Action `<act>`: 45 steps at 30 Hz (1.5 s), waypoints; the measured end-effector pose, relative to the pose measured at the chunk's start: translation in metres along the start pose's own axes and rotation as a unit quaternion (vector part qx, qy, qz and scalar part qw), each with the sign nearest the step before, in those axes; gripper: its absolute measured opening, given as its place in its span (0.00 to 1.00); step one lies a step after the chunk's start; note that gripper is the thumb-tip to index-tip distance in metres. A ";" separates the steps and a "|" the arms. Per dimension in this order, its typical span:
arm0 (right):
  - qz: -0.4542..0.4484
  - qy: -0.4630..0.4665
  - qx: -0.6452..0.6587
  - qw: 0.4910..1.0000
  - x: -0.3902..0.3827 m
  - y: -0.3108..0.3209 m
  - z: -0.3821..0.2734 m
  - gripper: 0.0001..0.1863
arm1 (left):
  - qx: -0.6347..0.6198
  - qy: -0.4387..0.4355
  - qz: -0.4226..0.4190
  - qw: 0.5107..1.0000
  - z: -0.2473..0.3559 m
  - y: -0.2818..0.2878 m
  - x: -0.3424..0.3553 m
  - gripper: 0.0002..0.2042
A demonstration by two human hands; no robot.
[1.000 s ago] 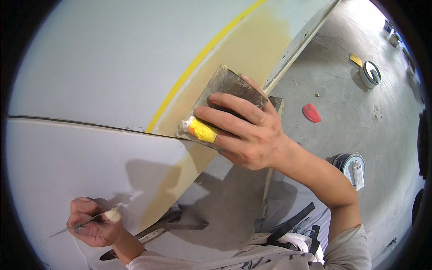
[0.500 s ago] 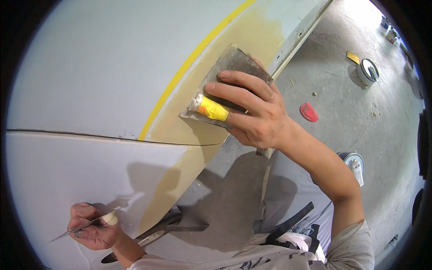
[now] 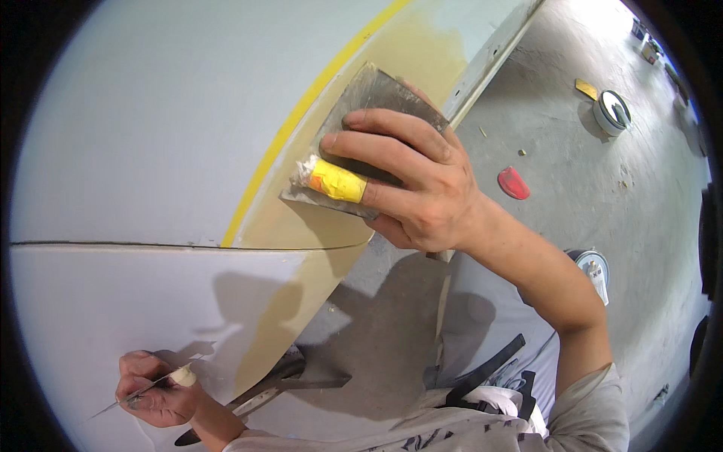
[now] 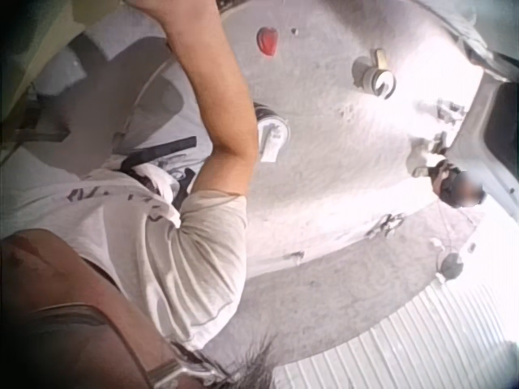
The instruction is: The person applies body filler to a vehicle's side panel and wheel arch using a metal scraper and a red plastic spreader. They transfer filler from a tube onto the scraper, spread it on the panel, then work the wheel arch area while sitting on the floor.
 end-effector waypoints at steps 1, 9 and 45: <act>-0.019 -0.002 -0.008 1.000 -0.002 0.003 0.002 0.25 | 0.004 -0.010 -0.007 1.000 0.002 -0.001 0.000 0.20; -0.009 -0.009 -0.034 0.999 0.004 0.038 0.035 0.29 | 0.004 -0.017 0.015 1.000 0.002 0.001 0.000 0.19; -0.031 -0.096 0.254 0.962 -0.018 0.098 -0.093 0.16 | -0.274 0.435 -0.325 0.794 0.045 -0.091 -0.136 0.14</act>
Point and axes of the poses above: each hand's wrist, its own x-axis towards the middle knuckle, its own y-axis out of the back of the hand, z = x × y, the point moved 9 cm from there along x, towards the middle knuckle, and after that the axes turned 7 degrees about z, right-handed, at the moved point
